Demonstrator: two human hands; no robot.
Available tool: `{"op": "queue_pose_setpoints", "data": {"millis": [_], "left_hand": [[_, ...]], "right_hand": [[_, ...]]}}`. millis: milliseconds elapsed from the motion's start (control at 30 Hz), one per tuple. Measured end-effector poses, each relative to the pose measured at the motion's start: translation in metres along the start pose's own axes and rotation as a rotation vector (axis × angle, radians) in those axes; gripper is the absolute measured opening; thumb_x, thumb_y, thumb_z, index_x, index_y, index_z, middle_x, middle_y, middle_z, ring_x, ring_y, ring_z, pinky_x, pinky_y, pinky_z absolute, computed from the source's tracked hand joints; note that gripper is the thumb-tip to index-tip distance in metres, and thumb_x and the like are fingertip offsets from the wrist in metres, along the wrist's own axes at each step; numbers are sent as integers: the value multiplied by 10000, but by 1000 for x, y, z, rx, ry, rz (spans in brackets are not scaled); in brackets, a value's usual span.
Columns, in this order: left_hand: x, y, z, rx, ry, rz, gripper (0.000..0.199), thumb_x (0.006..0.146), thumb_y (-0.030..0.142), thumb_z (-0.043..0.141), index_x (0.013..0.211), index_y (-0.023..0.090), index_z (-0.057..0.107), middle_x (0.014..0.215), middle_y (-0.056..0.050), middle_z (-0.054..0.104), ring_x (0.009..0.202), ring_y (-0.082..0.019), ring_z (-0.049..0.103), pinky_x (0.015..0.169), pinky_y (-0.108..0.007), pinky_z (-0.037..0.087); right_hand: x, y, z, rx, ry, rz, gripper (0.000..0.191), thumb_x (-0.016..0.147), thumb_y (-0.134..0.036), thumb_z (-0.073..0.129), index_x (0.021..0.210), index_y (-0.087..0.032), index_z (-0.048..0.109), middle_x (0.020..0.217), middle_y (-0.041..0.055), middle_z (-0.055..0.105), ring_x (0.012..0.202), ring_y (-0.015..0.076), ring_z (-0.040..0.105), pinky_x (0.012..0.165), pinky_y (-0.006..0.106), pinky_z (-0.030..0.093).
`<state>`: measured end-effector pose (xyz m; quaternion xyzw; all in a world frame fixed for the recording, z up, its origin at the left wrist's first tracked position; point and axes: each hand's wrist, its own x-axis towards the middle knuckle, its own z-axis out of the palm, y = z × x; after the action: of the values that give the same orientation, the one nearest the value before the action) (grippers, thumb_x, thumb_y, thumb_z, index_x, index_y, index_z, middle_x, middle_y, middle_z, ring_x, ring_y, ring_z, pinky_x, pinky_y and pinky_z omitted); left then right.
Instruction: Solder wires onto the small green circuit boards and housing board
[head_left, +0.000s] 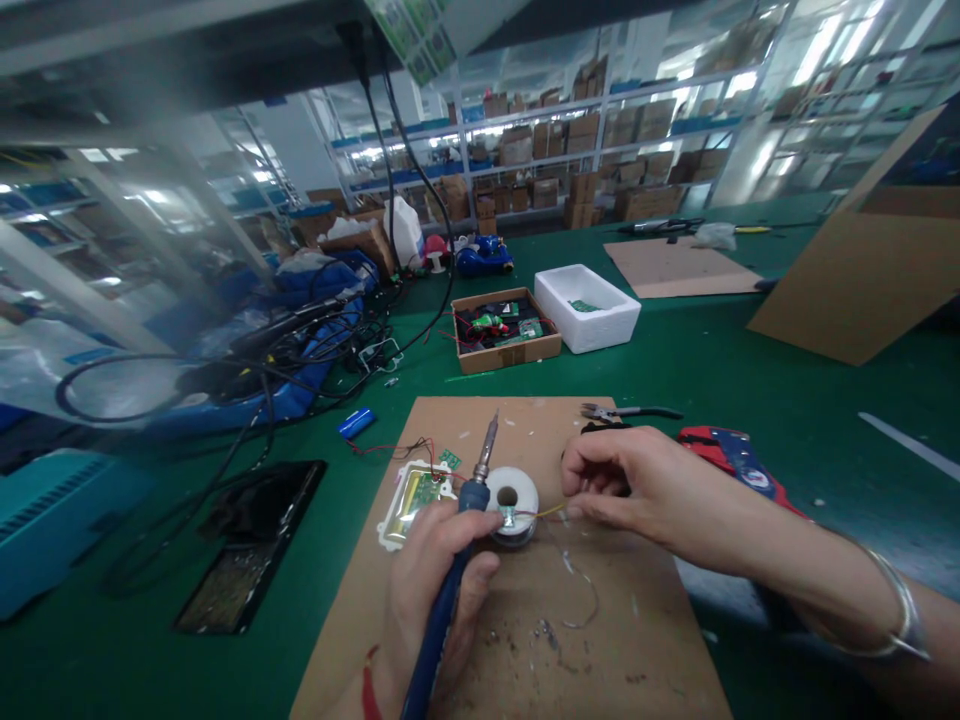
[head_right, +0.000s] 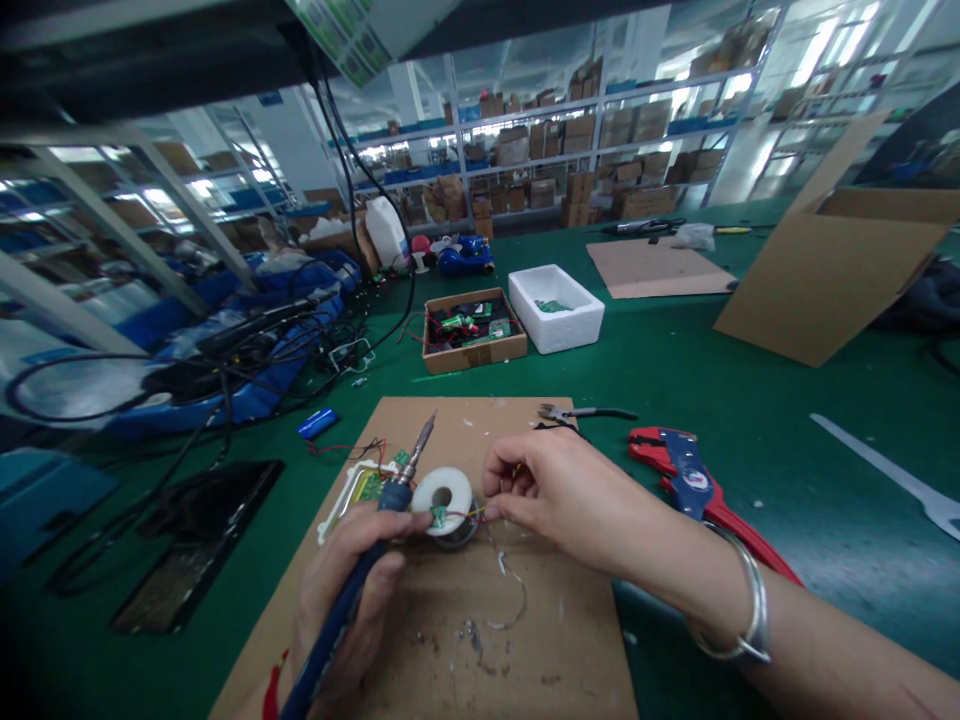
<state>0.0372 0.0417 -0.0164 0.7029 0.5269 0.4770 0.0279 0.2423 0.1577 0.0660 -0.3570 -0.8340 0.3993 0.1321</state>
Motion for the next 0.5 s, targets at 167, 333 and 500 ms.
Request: {"op": "queue_pose_setpoints", "data": {"millis": [167, 333, 500], "left_hand": [[1, 2, 0, -1, 7, -1, 192, 891, 269, 521, 1065, 225, 588, 885, -47, 680, 937, -199, 606, 807, -312, 497], [2, 2, -1, -11, -14, 1, 209, 897, 259, 514, 1089, 219, 586, 917, -47, 667, 935, -188, 592, 810, -298, 481], [1, 1, 0, -34, -6, 15, 215, 900, 259, 511, 1100, 214, 578, 919, -38, 667, 957, -169, 581, 848, -269, 455]], "right_hand": [[-1, 0, 9, 81, 74, -32, 149, 759, -46, 598, 801, -189, 594, 753, -27, 651, 652, 99, 604, 592, 206, 460], [-2, 3, 29, -33, 155, -119, 125, 790, -67, 606, 817, -185, 575, 720, -26, 612, 641, 107, 559, 581, 221, 421], [-1, 7, 48, -141, 210, -289, 107, 823, -72, 593, 796, -174, 603, 783, 7, 619, 740, 141, 553, 667, 259, 422]]}}
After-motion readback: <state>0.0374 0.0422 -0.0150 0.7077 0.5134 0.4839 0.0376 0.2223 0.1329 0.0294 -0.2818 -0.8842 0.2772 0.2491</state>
